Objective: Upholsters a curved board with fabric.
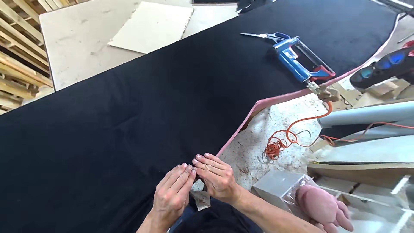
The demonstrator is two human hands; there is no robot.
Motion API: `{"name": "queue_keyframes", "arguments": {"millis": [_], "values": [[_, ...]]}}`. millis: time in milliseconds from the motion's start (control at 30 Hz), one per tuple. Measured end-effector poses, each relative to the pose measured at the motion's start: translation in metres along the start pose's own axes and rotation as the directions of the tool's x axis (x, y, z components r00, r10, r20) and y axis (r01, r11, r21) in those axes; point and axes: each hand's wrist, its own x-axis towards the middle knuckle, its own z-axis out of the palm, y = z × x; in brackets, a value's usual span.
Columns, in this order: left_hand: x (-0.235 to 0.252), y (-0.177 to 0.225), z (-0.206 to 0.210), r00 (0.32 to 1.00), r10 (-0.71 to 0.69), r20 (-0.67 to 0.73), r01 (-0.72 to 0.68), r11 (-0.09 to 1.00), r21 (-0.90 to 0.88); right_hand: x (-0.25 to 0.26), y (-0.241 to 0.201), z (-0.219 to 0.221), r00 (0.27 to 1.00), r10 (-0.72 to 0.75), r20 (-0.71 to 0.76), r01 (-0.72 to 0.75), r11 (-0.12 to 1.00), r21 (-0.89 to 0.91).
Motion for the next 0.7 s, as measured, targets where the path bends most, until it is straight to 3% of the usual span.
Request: {"name": "queue_keyframes", "arguments": {"millis": [100, 167, 233, 300, 400, 500, 633, 700], "values": [[-0.001, -0.003, 0.001, 0.999, 0.022, 0.042, -0.021, 0.999, -0.032, 0.004, -0.002, -0.016, 0.983, -0.013, 0.182, 0.020, 0.999, -0.039], [0.000, -0.004, 0.000, 0.996, 0.029, 0.082, -0.026, 0.999, -0.037, 0.023, -0.003, -0.055, 0.956, 0.039, 0.290, -0.020, 0.997, -0.069], [0.001, -0.004, -0.002, 0.993, 0.035, 0.109, -0.030, 0.998, -0.052, 0.067, 0.002, -0.134, 0.974, 0.140, 0.180, -0.084, 0.953, -0.290], [-0.001, -0.002, -0.002, 0.992, 0.032, 0.120, -0.025, 0.998, -0.065, 0.131, 0.048, -0.221, 0.942, 0.335, 0.028, -0.252, 0.759, -0.601], [0.000, 0.002, -0.005, 0.989, 0.024, 0.149, -0.016, 0.998, -0.053, 0.177, 0.165, -0.301, 0.718, 0.672, -0.182, -0.566, 0.412, -0.714], [0.002, 0.005, -0.008, 0.984, -0.004, 0.176, 0.013, 0.999, -0.051, 0.186, 0.227, -0.319, 0.539, 0.821, -0.192, -0.621, 0.233, -0.749], [0.000, 0.009, -0.011, 0.981, -0.022, 0.192, 0.035, 0.997, -0.065, 0.214, 0.246, -0.328, 0.512, 0.851, -0.114, -0.514, 0.198, -0.834], [0.002, 0.011, -0.012, 0.979, -0.026, 0.205, 0.040, 0.997, -0.067, 0.228, 0.227, -0.328, 0.479, 0.868, -0.134, -0.492, 0.139, -0.860]]}}
